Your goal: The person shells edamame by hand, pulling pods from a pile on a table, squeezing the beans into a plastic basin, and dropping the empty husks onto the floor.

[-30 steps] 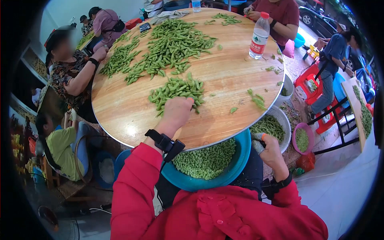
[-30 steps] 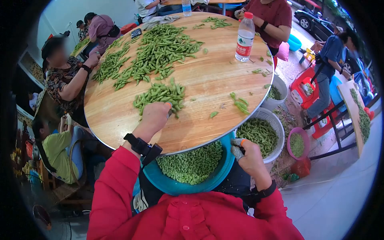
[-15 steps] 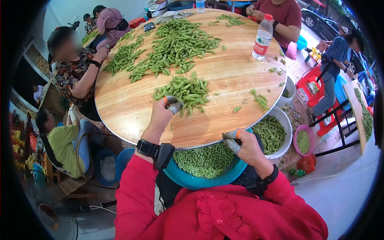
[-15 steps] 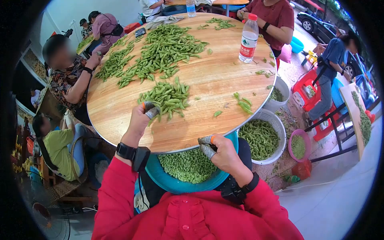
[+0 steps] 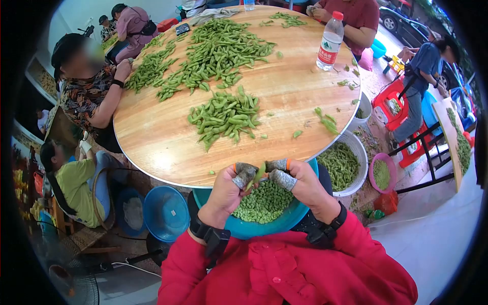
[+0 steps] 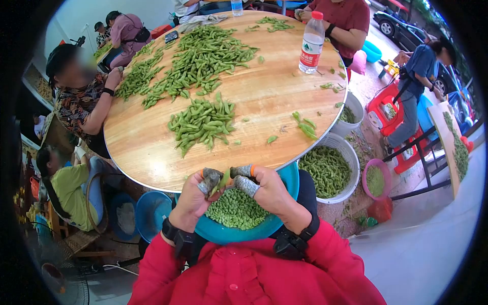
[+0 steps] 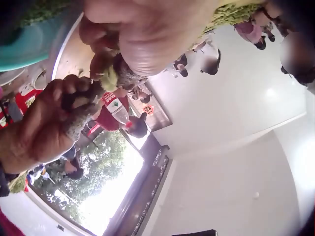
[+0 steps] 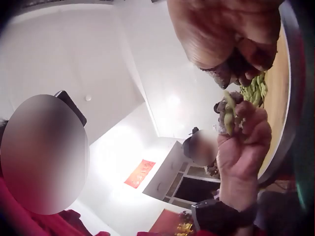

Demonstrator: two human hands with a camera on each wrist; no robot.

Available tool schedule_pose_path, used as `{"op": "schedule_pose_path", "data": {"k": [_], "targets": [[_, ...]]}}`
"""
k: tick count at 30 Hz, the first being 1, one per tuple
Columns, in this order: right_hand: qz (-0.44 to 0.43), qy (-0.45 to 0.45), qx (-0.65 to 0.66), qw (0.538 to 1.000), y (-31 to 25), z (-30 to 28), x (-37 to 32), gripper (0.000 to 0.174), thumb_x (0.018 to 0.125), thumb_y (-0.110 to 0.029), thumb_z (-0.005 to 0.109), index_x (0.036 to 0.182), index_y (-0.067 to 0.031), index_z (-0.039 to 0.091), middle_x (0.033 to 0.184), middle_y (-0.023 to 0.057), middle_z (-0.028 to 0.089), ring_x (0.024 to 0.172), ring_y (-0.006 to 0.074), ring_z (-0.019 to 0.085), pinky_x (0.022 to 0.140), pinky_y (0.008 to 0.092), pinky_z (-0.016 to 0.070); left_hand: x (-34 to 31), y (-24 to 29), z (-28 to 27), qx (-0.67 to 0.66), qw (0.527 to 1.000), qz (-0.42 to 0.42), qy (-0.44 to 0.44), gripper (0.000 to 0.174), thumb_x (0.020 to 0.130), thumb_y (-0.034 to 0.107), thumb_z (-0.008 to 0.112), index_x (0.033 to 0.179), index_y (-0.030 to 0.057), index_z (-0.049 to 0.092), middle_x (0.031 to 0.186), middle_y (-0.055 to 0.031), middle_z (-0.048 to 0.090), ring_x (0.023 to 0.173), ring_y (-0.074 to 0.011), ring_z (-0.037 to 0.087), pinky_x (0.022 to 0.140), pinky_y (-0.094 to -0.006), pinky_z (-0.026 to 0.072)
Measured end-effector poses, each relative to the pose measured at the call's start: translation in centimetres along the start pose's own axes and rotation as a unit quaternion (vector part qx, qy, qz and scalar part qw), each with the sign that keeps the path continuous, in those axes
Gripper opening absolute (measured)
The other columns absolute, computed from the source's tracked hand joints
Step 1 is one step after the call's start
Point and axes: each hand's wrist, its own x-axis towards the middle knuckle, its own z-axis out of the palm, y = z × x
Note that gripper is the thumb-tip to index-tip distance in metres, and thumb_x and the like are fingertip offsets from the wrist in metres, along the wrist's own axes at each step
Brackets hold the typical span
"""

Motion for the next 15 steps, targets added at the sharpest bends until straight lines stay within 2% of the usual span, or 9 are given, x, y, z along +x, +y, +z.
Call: {"op": "schedule_pose_path", "data": {"k": [5, 11, 15], "targets": [[0.066, -0.038, 0.083, 0.994, -0.2, 0.4, -0.8, 0.013, 0.084, -0.011, 0.052, 0.09, -0.0012, 0.058, 0.079, -0.0041, 0.057, 0.072, 0.003, 0.047, 0.064, 0.0202, 0.0396, -1.0, -0.7, 0.6, -0.029, 1.0, 0.007, 0.005, 0.007, 0.082, 0.008, 0.053, 0.085, 0.0023, 0.056, 0.069, -0.0092, 0.058, 0.048, -0.0099, 0.046, 0.042, -0.0186, 0.0329], [0.086, -0.028, 0.094, 0.992, -0.6, 0.5, -1.3, 0.012, 0.084, -0.011, 0.051, 0.088, -0.0026, 0.059, 0.075, -0.0059, 0.054, 0.069, 0.0019, 0.044, 0.062, 0.019, 0.0375, -1.9, -2.0, 2.0, 0.004, 0.993, 0.104, 0.063, 0.009, 0.079, 0.007, 0.059, 0.085, 0.0018, 0.055, 0.073, -0.0071, 0.059, 0.054, -0.0105, 0.051, 0.045, -0.0193, 0.0364], [0.082, -0.022, 0.087, 0.993, -0.8, 0.8, -1.3, 0.011, 0.084, -0.009, 0.05, 0.087, -0.0026, 0.058, 0.075, -0.0055, 0.054, 0.069, 0.0023, 0.044, 0.061, 0.0194, 0.0375, -2.2, -2.6, 2.1, 0.025, 0.985, 0.157, 0.066, 0.01, 0.079, 0.006, 0.06, 0.086, 0.0012, 0.055, 0.073, -0.0053, 0.059, 0.058, -0.0093, 0.052, 0.049, -0.0192, 0.0389]]}}
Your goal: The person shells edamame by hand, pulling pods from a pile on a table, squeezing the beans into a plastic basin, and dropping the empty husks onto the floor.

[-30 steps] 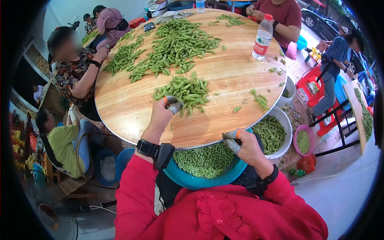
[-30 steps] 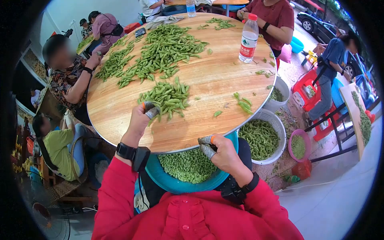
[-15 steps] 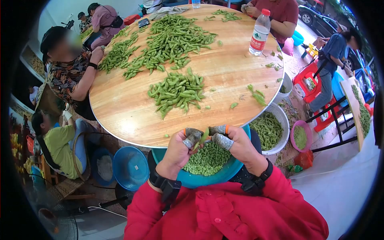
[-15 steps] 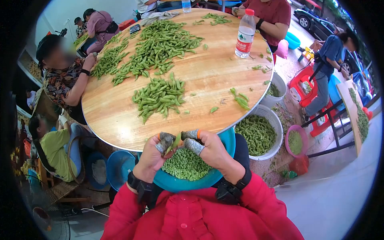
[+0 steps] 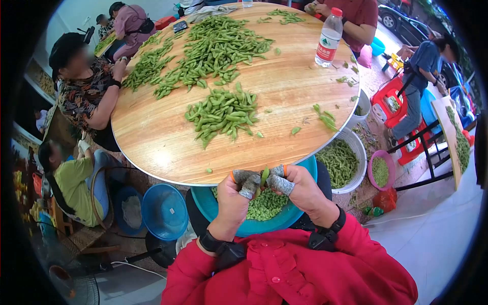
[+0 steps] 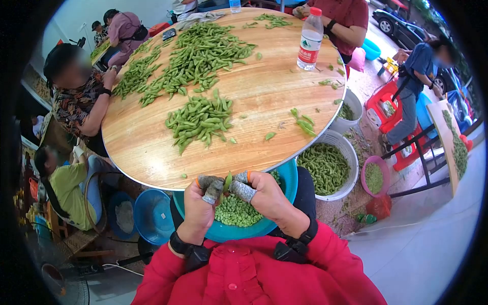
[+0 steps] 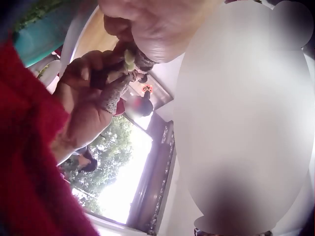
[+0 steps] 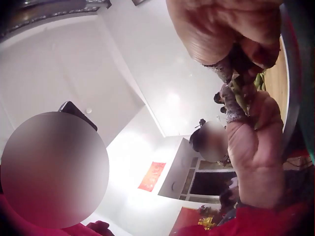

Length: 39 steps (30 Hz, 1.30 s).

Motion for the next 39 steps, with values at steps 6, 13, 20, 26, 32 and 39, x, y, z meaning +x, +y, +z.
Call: {"op": "schedule_pose_path", "data": {"k": [6, 13, 20, 26, 32, 39], "targets": [[-0.027, 0.042, -0.06, 0.997, 1.6, 0.2, 0.2, 0.009, 0.082, -0.007, 0.05, 0.083, -0.0017, 0.058, 0.071, -0.0033, 0.054, 0.066, 0.0047, 0.044, 0.058, 0.0215, 0.0374, -0.5, -0.4, 0.2, 0.015, 0.999, 0.027, 0.019, 0.008, 0.079, 0.003, 0.058, 0.086, 0.0008, 0.056, 0.073, -0.0019, 0.058, 0.059, -0.0059, 0.051, 0.052, -0.0178, 0.0396], [-0.034, 0.053, -0.046, 0.997, 3.9, -0.1, 1.0, 0.01, 0.082, -0.008, 0.05, 0.083, -0.0014, 0.059, 0.069, -0.0031, 0.054, 0.064, 0.0049, 0.044, 0.058, 0.0221, 0.0375, -0.1, -1.1, -1.1, 0.001, 1.0, -0.026, 0.008, 0.007, 0.081, 0.003, 0.054, 0.088, 0.0018, 0.055, 0.072, -0.0017, 0.057, 0.058, -0.0062, 0.049, 0.049, -0.0197, 0.0385], [0.01, 0.025, -0.006, 1.0, 0.6, -0.6, 0.3, 0.012, 0.084, -0.01, 0.051, 0.087, -0.0019, 0.059, 0.076, -0.0042, 0.055, 0.068, 0.0026, 0.045, 0.06, 0.0192, 0.0371, -0.5, 1.2, -1.1, 0.468, 0.863, 0.177, -0.065, 0.021, 0.078, 0.016, 0.061, 0.093, 0.0021, 0.055, 0.068, -0.0038, 0.056, 0.058, -0.0111, 0.052, 0.05, -0.0252, 0.0413], [-0.002, 0.013, 0.002, 1.0, 1.8, -0.9, 0.2, 0.011, 0.084, -0.013, 0.053, 0.086, -0.0027, 0.058, 0.077, -0.0038, 0.056, 0.07, 0.003, 0.047, 0.063, 0.019, 0.0387, 0.2, -0.2, -1.4, 0.591, 0.741, 0.299, -0.112, 0.022, 0.077, 0.015, 0.061, 0.092, 0.0006, 0.057, 0.067, -0.0124, 0.055, 0.059, -0.0183, 0.055, 0.054, -0.0302, 0.0428], [-0.067, -0.045, 0.143, 0.986, 3.9, -0.8, 0.7, 0.013, 0.083, -0.017, 0.056, 0.085, -0.0039, 0.057, 0.078, -0.0046, 0.055, 0.072, 0.0035, 0.048, 0.066, 0.0197, 0.039, -0.3, -1.3, -1.4, 0.266, 0.944, 0.144, -0.129, 0.019, 0.085, 0.019, 0.051, 0.092, 0.0018, 0.056, 0.065, -0.0023, 0.052, 0.052, -0.0118, 0.047, 0.048, -0.0252, 0.0375], [-0.068, -0.076, 0.196, 0.975, 4.6, -0.3, 1.1, 0.016, 0.083, -0.019, 0.057, 0.085, -0.0037, 0.057, 0.079, -0.0043, 0.055, 0.072, 0.0038, 0.047, 0.067, 0.0203, 0.0393, -0.7, -1.4, -1.6, -0.078, 0.981, -0.152, -0.092, 0.022, 0.089, 0.027, 0.044, 0.085, 0.0066, 0.053, 0.057, 0.0013, 0.041, 0.047, -0.0072, 0.033, 0.043, -0.0223, 0.0257]]}}
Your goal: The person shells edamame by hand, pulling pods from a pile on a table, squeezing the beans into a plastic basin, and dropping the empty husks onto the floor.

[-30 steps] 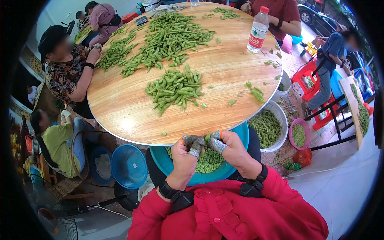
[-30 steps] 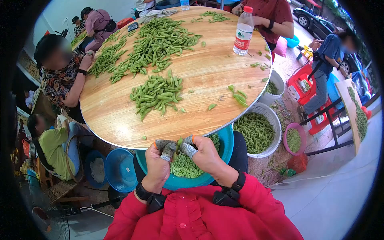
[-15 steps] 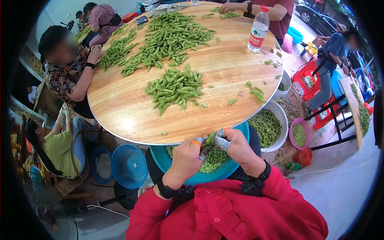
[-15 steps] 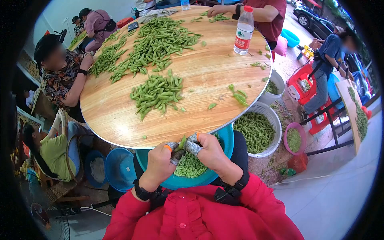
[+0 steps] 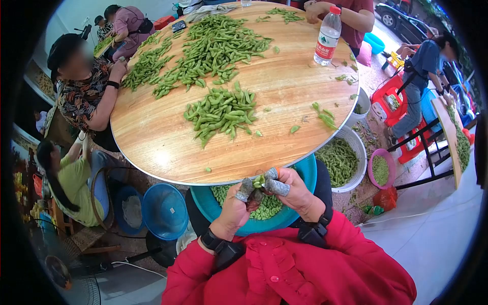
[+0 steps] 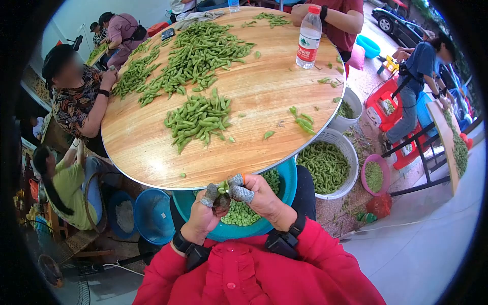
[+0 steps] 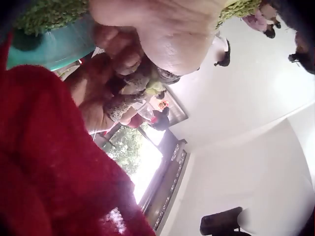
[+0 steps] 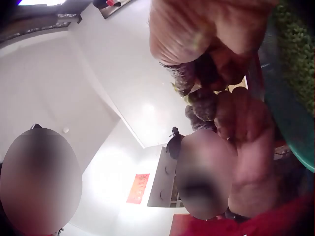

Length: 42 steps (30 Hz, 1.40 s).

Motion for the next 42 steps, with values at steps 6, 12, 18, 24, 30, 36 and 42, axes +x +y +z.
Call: {"op": "schedule_pose_path", "data": {"k": [6, 12, 18, 24, 30, 36, 42], "targets": [[0.044, 0.025, -0.12, 0.991, -2.0, 0.6, -0.1, 0.013, 0.083, -0.018, 0.055, 0.083, -0.0043, 0.056, 0.076, -0.0052, 0.053, 0.07, 0.0035, 0.046, 0.064, 0.0196, 0.0377, 0.3, 1.3, -0.1, 0.501, 0.822, 0.27, 0.001, 0.026, 0.085, 0.026, 0.052, 0.089, 0.0008, 0.057, 0.064, -0.0024, 0.054, 0.056, -0.014, 0.051, 0.052, -0.0265, 0.0415], [0.111, 0.035, -0.109, 0.987, -1.0, 0.0, -0.2, 0.011, 0.083, -0.014, 0.054, 0.083, -0.0033, 0.056, 0.076, -0.0042, 0.053, 0.071, 0.0046, 0.046, 0.065, 0.0199, 0.0386, 0.4, 1.2, -0.7, 0.545, 0.785, 0.293, -0.001, 0.027, 0.085, 0.026, 0.053, 0.09, 0.0, 0.058, 0.067, -0.001, 0.056, 0.058, -0.0127, 0.052, 0.055, -0.0259, 0.043], [-0.007, -0.001, -0.169, 0.986, -0.7, 0.3, 0.0, 0.009, 0.081, -0.009, 0.056, 0.087, -0.0018, 0.057, 0.081, -0.0015, 0.056, 0.074, 0.0083, 0.051, 0.069, 0.0228, 0.0413, -0.1, 0.4, -0.7, 0.197, 0.976, 0.097, 0.002, 0.031, 0.087, 0.032, 0.048, 0.087, 0.0024, 0.057, 0.058, 0.0006, 0.049, 0.045, -0.0089, 0.041, 0.042, -0.0221, 0.0311], [-0.182, -0.039, -0.425, 0.886, -1.6, 0.5, 0.6, 0.014, 0.074, -0.003, 0.059, 0.088, -0.0018, 0.057, 0.081, 0.0098, 0.058, 0.072, 0.0199, 0.055, 0.067, 0.0273, 0.0425, 0.1, 0.6, -0.7, 0.004, 0.999, -0.03, 0.027, 0.032, 0.089, 0.034, 0.043, 0.086, 0.0034, 0.053, 0.054, -0.002, 0.045, 0.043, -0.0083, 0.038, 0.038, -0.0215, 0.0266], [-0.052, 0.028, -0.483, 0.874, -2.1, 1.2, 0.5, 0.017, 0.068, 0.002, 0.057, 0.085, -0.0003, 0.057, 0.073, 0.0155, 0.055, 0.067, 0.0292, 0.054, 0.062, 0.0307, 0.0425, 0.2, 0.9, -1.0, 0.103, 0.994, -0.008, 0.024, 0.025, 0.086, 0.025, 0.051, 0.093, 0.0018, 0.05, 0.062, -0.0015, 0.049, 0.05, -0.0059, 0.041, 0.043, -0.0194, 0.0309], [0.019, 0.019, -0.397, 0.918, -1.8, 0.8, 0.5, 0.013, 0.073, -0.003, 0.057, 0.086, -0.0003, 0.058, 0.073, 0.0082, 0.058, 0.067, 0.0132, 0.052, 0.061, 0.0256, 0.0419, 0.9, 0.0, -2.1, 0.281, 0.954, 0.103, -0.011, 0.026, 0.079, 0.017, 0.062, 0.096, 0.0022, 0.049, 0.077, -0.0004, 0.054, 0.063, -0.0061, 0.05, 0.054, -0.0188, 0.04], [0.068, -0.006, -0.226, 0.972, -1.5, 0.1, 0.6, 0.012, 0.079, -0.009, 0.058, 0.087, -0.0008, 0.059, 0.078, -0.0025, 0.058, 0.072, 0.0043, 0.046, 0.064, 0.0219, 0.0404, 0.3, 1.3, -1.4, 0.276, 0.96, 0.041, -0.038, 0.018, 0.081, 0.007, 0.054, 0.098, 0.0003, 0.049, 0.075, -0.001, 0.054, 0.063, -0.0061, 0.05, 0.056, -0.0194, 0.041]]}}
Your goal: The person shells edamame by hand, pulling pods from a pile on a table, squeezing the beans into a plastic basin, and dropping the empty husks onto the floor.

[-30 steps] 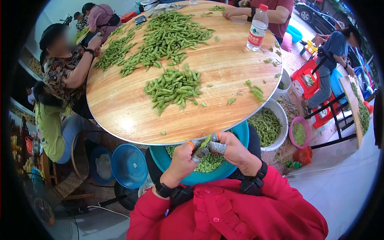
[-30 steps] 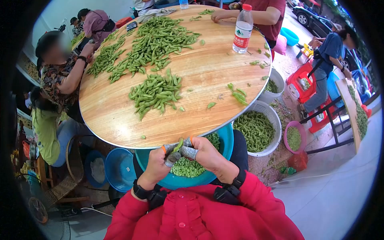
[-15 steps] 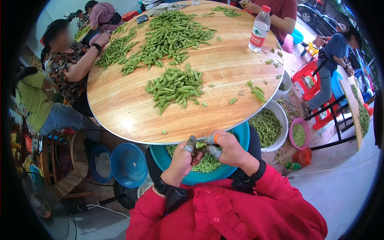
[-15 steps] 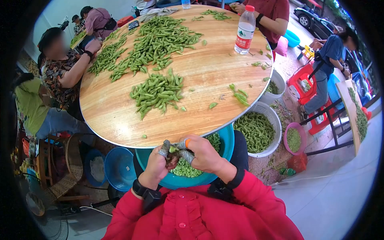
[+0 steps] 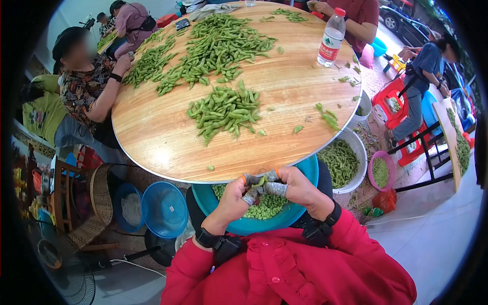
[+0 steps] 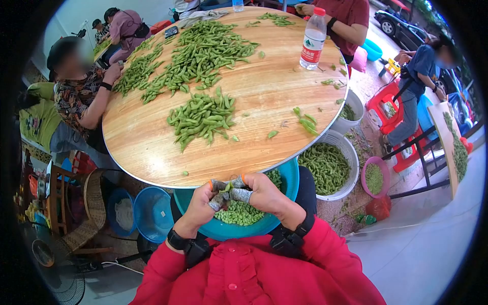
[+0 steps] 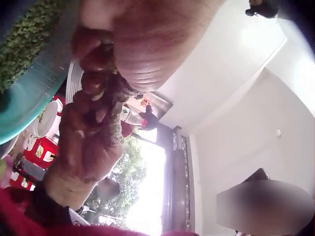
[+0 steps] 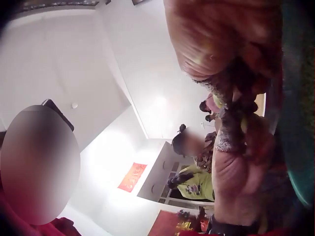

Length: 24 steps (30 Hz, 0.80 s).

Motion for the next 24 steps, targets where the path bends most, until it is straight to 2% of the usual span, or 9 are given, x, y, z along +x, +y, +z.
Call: {"op": "schedule_pose_path", "data": {"k": [2, 5, 8, 10, 12, 17, 18, 21, 24], "targets": [[-0.008, 0.007, -0.009, 1.0, 0.2, 0.1, -0.1, 0.012, 0.079, -0.009, 0.057, 0.088, -0.0007, 0.059, 0.077, -0.0026, 0.058, 0.071, 0.0047, 0.046, 0.064, 0.0218, 0.0403, 0.0, 0.1, 0.0, -0.008, 1.0, 0.008, -0.001, 0.016, 0.081, 0.004, 0.052, 0.097, -0.0002, 0.05, 0.075, -0.0013, 0.054, 0.062, -0.0056, 0.049, 0.055, -0.0191, 0.04], [-0.016, 0.034, -0.069, 0.997, 0.2, 0.2, -0.1, 0.013, 0.078, -0.008, 0.057, 0.087, -0.0003, 0.059, 0.073, 0.0005, 0.058, 0.068, 0.0059, 0.047, 0.062, 0.0228, 0.0408, -0.1, 0.1, -0.5, -0.011, 0.999, -0.044, -0.001, 0.015, 0.079, 0.001, 0.05, 0.094, 0.0001, 0.052, 0.075, -0.0009, 0.053, 0.063, -0.0062, 0.048, 0.056, -0.019, 0.0391], [-0.035, 0.066, -0.17, 0.983, -0.7, 0.3, -0.2, 0.013, 0.075, -0.006, 0.057, 0.086, 0.0002, 0.059, 0.067, 0.0066, 0.058, 0.064, 0.0083, 0.047, 0.059, 0.0251, 0.0412, -0.1, 0.6, -0.6, 0.038, 0.997, 0.003, 0.063, 0.012, 0.078, 0.002, 0.055, 0.09, 0.0012, 0.053, 0.075, 0.0001, 0.053, 0.065, -0.0068, 0.048, 0.059, -0.0193, 0.0391], [-0.042, 0.068, -0.247, 0.966, -1.3, 0.4, -0.1, 0.013, 0.072, -0.004, 0.057, 0.084, 0.0005, 0.059, 0.064, 0.011, 0.056, 0.061, 0.0102, 0.048, 0.057, 0.0268, 0.0413, -0.1, 1.7, -0.1, 0.133, 0.988, 0.041, 0.061, 0.015, 0.077, 0.006, 0.06, 0.089, 0.0016, 0.054, 0.075, 0.0007, 0.053, 0.066, -0.0066, 0.047, 0.059, -0.0196, 0.0389], [-0.061, 0.058, -0.223, 0.971, -1.3, 0.5, 0.2, 0.013, 0.071, -0.003, 0.056, 0.083, 0.0008, 0.059, 0.064, 0.0131, 0.056, 0.06, 0.0112, 0.048, 0.056, 0.0281, 0.0411, 0.5, 1.6, -0.3, 0.166, 0.982, 0.063, 0.064, 0.018, 0.075, 0.011, 0.065, 0.086, 0.0019, 0.054, 0.073, 0.0015, 0.054, 0.064, -0.0052, 0.048, 0.057, -0.019, 0.0392], [-0.075, 0.024, -0.193, 0.978, -2.6, -0.1, 0.4, 0.013, 0.069, -0.001, 0.056, 0.082, 0.0014, 0.058, 0.065, 0.0156, 0.057, 0.059, 0.0111, 0.046, 0.055, 0.0288, 0.0406, 1.0, 2.5, -0.8, 0.069, 0.997, 0.004, 0.028, 0.009, 0.079, 0.008, 0.059, 0.084, 0.0014, 0.055, 0.069, 0.0018, 0.055, 0.06, -0.0042, 0.049, 0.053, -0.0185, 0.0395], [-0.082, 0.026, -0.251, 0.964, -2.9, 0.0, 0.4, 0.012, 0.069, -0.003, 0.058, 0.08, 0.001, 0.058, 0.066, 0.0182, 0.056, 0.059, 0.0181, 0.053, 0.056, 0.0313, 0.0415, 0.9, 2.8, -0.7, 0.085, 0.996, 0.007, 0.031, 0.009, 0.079, 0.006, 0.058, 0.086, 0.0001, 0.055, 0.071, 0.0011, 0.055, 0.063, -0.0047, 0.049, 0.056, -0.0195, 0.0408], [-0.104, 0.053, -0.351, 0.929, -3.1, 0.5, 0.4, 0.011, 0.066, -0.005, 0.058, 0.075, 0.0005, 0.056, 0.068, 0.0204, 0.054, 0.063, 0.0323, 0.055, 0.056, 0.0371, 0.0417, 0.9, 2.8, -0.5, 0.093, 0.995, 0.016, 0.037, 0.009, 0.08, 0.003, 0.055, 0.088, -0.001, 0.054, 0.072, 0.0001, 0.056, 0.065, -0.0057, 0.05, 0.058, -0.021, 0.0423], [-0.111, 0.048, -0.397, 0.91, -3.5, 0.9, 0.3, 0.011, 0.063, -0.006, 0.056, 0.073, -0.0002, 0.055, 0.07, 0.0209, 0.054, 0.068, 0.0401, 0.05, 0.058, 0.0422, 0.0406, 0.7, 3.1, -0.6, 0.095, 0.994, 0.01, 0.043, 0.008, 0.08, 0.003, 0.055, 0.088, 0.0002, 0.053, 0.07, 0.0002, 0.055, 0.061, -0.0054, 0.049, 0.054, -0.0205, 0.0409]]}}
